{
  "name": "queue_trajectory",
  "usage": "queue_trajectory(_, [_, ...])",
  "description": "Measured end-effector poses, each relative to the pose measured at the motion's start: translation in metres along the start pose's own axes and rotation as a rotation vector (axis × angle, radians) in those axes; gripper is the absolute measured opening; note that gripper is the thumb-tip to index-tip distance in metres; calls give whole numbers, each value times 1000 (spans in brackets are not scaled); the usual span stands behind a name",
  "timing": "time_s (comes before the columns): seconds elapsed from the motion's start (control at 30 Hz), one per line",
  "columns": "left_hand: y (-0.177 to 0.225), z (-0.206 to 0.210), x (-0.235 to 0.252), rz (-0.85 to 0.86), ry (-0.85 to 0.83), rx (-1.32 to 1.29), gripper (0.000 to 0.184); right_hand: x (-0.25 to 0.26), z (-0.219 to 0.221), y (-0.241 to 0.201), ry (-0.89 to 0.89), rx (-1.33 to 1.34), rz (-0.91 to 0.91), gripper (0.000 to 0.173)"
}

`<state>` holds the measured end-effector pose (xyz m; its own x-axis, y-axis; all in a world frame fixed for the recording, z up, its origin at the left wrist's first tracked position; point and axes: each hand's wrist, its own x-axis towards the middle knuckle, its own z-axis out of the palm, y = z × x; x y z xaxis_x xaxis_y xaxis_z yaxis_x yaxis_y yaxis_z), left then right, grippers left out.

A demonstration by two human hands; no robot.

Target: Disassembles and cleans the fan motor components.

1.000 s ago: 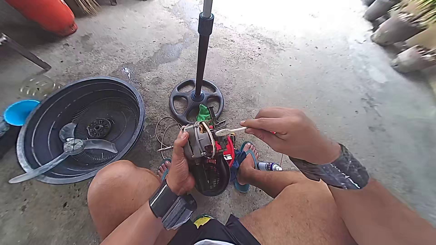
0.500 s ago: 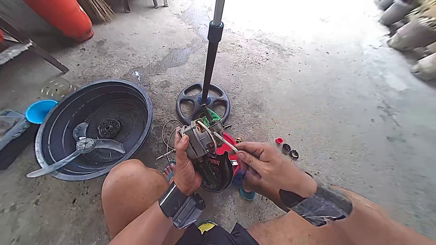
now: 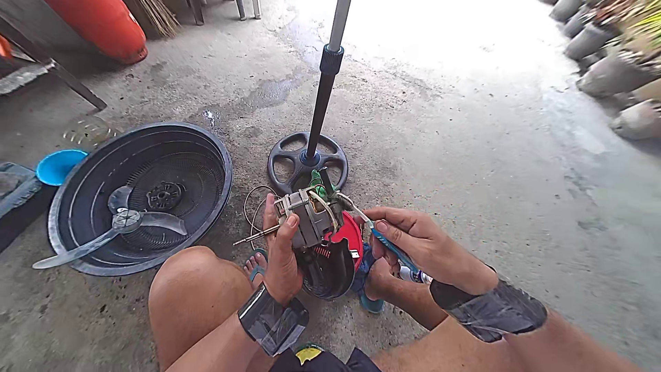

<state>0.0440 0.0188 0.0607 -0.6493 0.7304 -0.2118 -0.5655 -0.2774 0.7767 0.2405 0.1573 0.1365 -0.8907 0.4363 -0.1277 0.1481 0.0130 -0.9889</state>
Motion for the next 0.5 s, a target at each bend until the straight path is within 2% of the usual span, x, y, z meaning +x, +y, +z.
queue_trajectory(0.13, [1, -12, 8, 23, -79, 7, 111, 0, 5, 3, 103, -173, -106, 29])
queue_trajectory(0.27, [-4, -3, 2, 57, 4, 32, 117, 0, 17, -5, 206, -491, -309, 30])
queue_trajectory(0.4, [-9, -2, 0, 220, -72, 103, 120, -3, 30, -12, 314, -951, -380, 31])
queue_trajectory(0.5, [-9, -1, -1, 415, -110, 211, 119, -12, 27, -29, 297, -1112, -314, 33])
